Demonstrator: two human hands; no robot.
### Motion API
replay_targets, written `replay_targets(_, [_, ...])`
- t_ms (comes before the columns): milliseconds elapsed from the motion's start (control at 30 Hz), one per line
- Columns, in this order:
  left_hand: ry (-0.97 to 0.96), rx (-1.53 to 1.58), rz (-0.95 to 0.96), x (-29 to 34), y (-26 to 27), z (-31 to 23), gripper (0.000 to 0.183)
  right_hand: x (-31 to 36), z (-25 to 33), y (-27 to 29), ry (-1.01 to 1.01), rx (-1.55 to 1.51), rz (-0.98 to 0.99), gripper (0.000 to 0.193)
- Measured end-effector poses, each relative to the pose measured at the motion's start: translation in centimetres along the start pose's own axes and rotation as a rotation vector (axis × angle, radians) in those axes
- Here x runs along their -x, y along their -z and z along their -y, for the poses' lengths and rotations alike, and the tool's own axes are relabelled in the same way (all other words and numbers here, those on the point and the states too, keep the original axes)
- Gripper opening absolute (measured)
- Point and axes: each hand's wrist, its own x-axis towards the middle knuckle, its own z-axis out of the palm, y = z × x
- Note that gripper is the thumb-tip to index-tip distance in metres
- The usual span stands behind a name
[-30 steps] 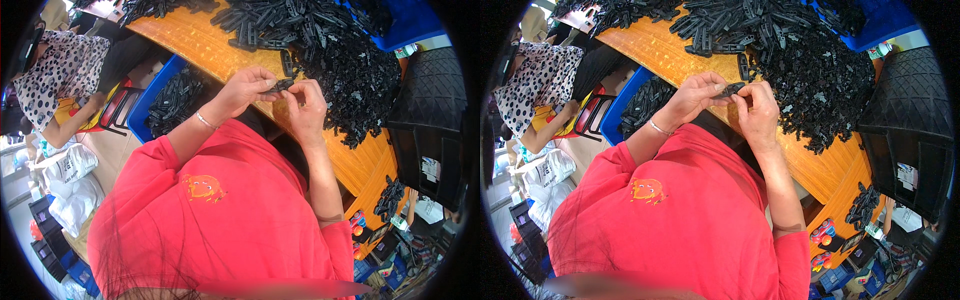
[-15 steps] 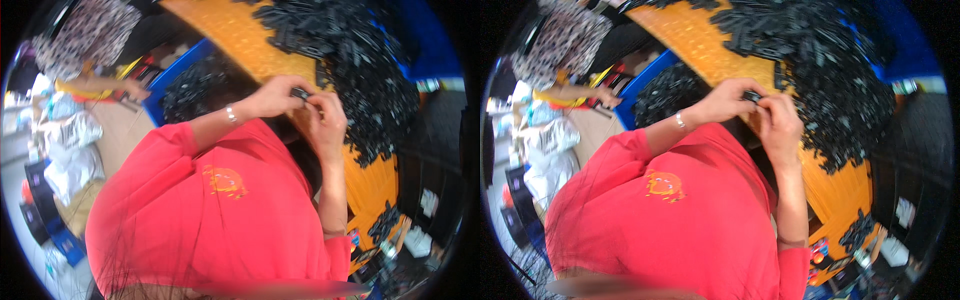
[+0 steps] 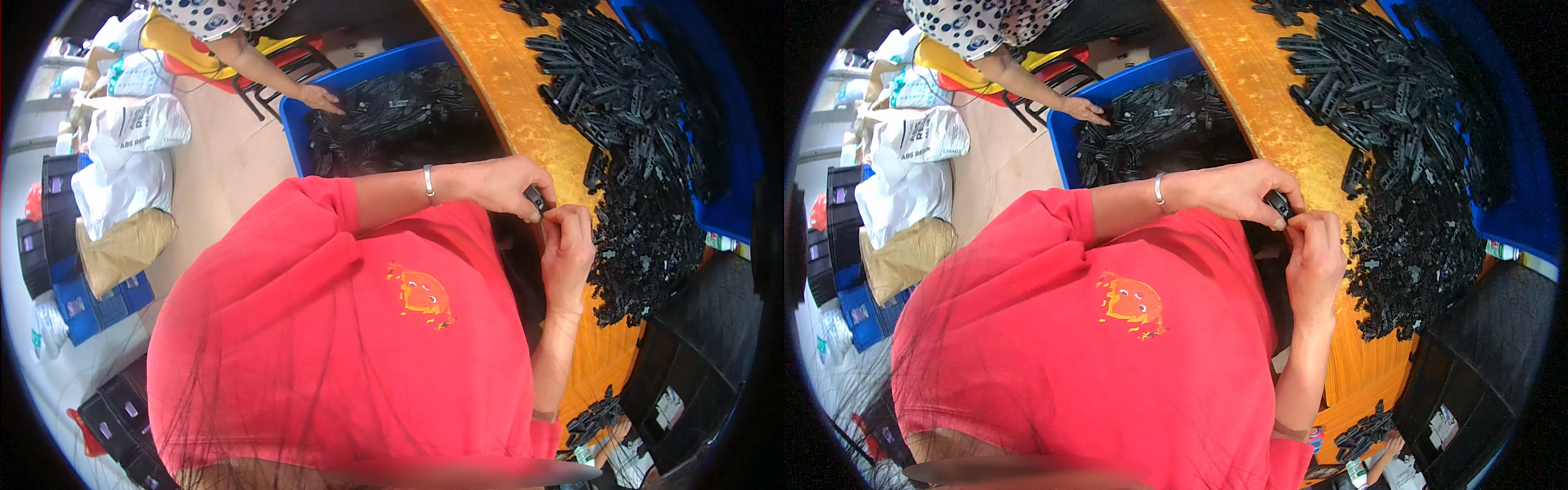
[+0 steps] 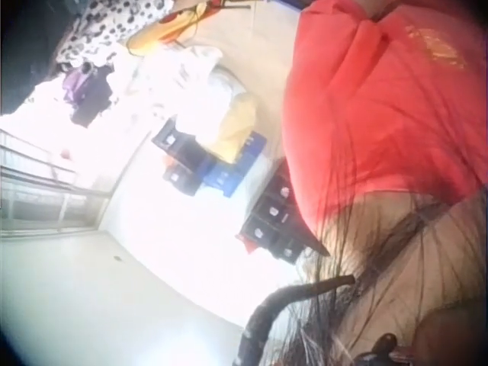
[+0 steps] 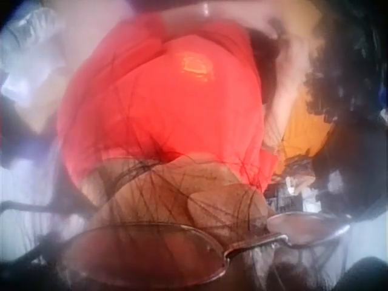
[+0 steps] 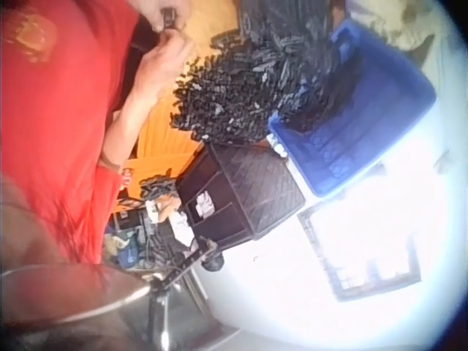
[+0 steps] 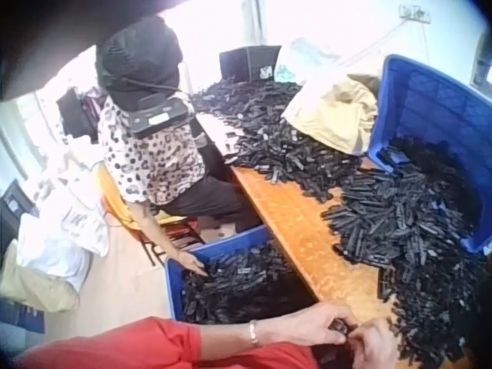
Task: The person sorts small black plastic components by hand at a workbench, inspecting them one by one.
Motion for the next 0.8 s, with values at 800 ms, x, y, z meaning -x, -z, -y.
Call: replay_targets(800, [-0.031, -0.042, -0.208, 10.4, 0.5, 2.4, 0.032, 3.0, 2.6, -8.2, -0.382, -0.494, 0.155, 0.036])
